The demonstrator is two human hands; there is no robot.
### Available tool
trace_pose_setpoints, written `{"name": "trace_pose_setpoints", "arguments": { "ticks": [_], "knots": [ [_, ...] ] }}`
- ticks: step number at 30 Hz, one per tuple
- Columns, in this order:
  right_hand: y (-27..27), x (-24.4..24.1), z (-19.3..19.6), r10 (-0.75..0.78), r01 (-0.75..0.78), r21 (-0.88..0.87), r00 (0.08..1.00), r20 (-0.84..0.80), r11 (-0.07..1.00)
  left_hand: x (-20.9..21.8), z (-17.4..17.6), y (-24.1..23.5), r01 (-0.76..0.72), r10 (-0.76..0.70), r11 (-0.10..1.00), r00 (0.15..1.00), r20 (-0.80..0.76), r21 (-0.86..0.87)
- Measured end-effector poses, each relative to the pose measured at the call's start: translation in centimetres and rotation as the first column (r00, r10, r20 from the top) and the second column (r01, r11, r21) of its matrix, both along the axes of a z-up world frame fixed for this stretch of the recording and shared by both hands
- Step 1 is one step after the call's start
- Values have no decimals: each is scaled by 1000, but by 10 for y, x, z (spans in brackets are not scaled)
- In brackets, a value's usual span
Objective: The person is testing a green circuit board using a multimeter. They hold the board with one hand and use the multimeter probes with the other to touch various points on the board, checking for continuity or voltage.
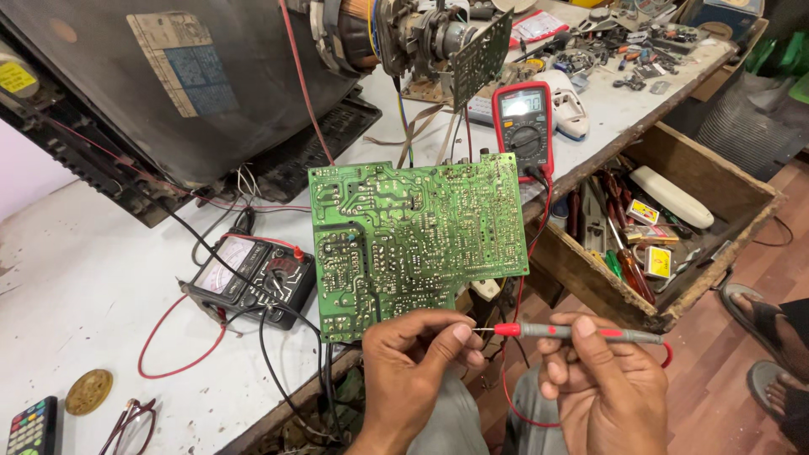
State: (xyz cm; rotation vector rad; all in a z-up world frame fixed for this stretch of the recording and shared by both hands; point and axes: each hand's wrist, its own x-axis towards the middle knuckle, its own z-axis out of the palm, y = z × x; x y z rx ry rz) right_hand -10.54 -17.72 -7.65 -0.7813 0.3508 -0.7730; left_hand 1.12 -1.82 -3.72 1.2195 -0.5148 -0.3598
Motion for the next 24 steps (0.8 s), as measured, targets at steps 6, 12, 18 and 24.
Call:
{"name": "trace_pose_setpoints", "arguments": {
  "ticks": [6, 12, 18, 24],
  "knots": [
    [-3, -2, 1, -22, 21, -38, 999, -31, 999, -1, 2, -1, 20, -20, 1000, 999, 42, 19],
    [-8, -2, 2, -13, 12, -41, 999, -36, 999, -2, 9, -5, 12, -15, 998, 999, 38, 65],
    [-7, 7, 6, -244, 298, -303, 948, 203, 905, 32, 51, 9, -391, 303, 918, 799, 520, 66],
    [-2, 24, 20, -500, 413, -657, 863, 63, 631, 125, 113, 38, -649, 430, 753, 359, 829, -109]
  ]
}}
